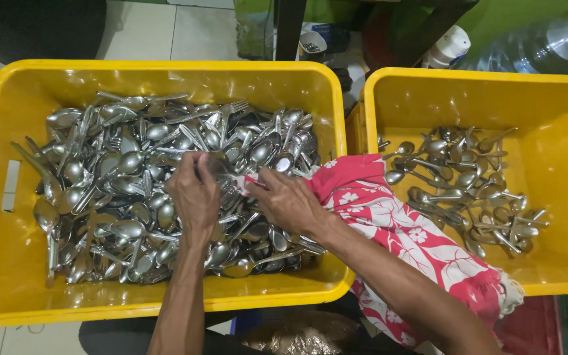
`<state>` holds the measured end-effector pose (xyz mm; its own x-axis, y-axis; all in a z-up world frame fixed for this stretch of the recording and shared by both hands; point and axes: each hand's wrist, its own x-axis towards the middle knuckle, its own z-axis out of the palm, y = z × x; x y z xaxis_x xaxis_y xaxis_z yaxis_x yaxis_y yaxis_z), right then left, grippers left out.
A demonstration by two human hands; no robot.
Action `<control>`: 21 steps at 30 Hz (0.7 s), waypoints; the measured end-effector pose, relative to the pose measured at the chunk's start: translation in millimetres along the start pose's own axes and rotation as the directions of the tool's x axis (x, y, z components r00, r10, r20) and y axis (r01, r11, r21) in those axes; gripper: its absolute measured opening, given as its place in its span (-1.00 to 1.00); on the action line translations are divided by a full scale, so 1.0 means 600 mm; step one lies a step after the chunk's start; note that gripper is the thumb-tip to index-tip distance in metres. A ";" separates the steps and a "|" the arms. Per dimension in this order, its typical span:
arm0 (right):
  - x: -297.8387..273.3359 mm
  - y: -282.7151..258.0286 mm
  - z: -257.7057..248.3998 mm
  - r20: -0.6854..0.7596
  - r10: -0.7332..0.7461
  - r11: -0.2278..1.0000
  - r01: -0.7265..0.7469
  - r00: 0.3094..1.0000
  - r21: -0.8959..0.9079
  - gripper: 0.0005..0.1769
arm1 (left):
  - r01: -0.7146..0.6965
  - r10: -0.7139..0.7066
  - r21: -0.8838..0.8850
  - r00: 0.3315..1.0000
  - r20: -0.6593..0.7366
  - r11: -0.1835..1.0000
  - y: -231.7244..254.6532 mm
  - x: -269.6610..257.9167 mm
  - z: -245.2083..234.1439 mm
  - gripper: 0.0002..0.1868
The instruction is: Wiping and drying metal spoons and forks one by one with a cloth and moving them between crates.
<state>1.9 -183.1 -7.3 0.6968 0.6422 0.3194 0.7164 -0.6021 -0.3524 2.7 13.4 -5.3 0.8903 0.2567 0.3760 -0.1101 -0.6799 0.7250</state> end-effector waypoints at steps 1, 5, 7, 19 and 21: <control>-0.007 0.005 0.007 0.016 0.014 1.000 -0.013 1.000 -0.023 -0.70 | 0.002 -0.001 0.034 1.000 -0.021 0.999 -0.019 0.002 -0.004 -0.85; -0.004 0.023 0.029 -0.018 -0.023 1.000 0.023 1.000 -0.018 -0.76 | 0.020 -0.016 0.040 0.996 -0.085 0.999 -0.010 0.009 -0.019 -0.83; 0.010 0.021 0.040 -0.046 -0.029 0.999 0.027 0.999 -0.035 -0.77 | 0.016 -0.015 0.008 1.000 -0.022 1.000 -0.002 0.001 -0.004 -0.83; -0.023 0.032 0.005 -0.019 0.375 0.868 -0.344 0.927 0.357 -0.84 | -0.007 0.006 -0.033 1.000 -0.026 0.999 -0.022 0.005 -0.007 -0.83; -0.010 0.009 -0.042 0.007 0.569 0.714 -0.498 0.822 0.492 -0.71 | 0.020 -0.021 -0.105 1.000 -0.013 0.994 -0.002 0.003 -0.011 -0.83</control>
<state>2.6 -202.2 10.9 0.9804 0.1890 0.0558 0.1475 -0.5160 -0.8438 1.5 19.1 -1.3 0.8865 0.2802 0.3682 -0.1384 -0.5988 0.7889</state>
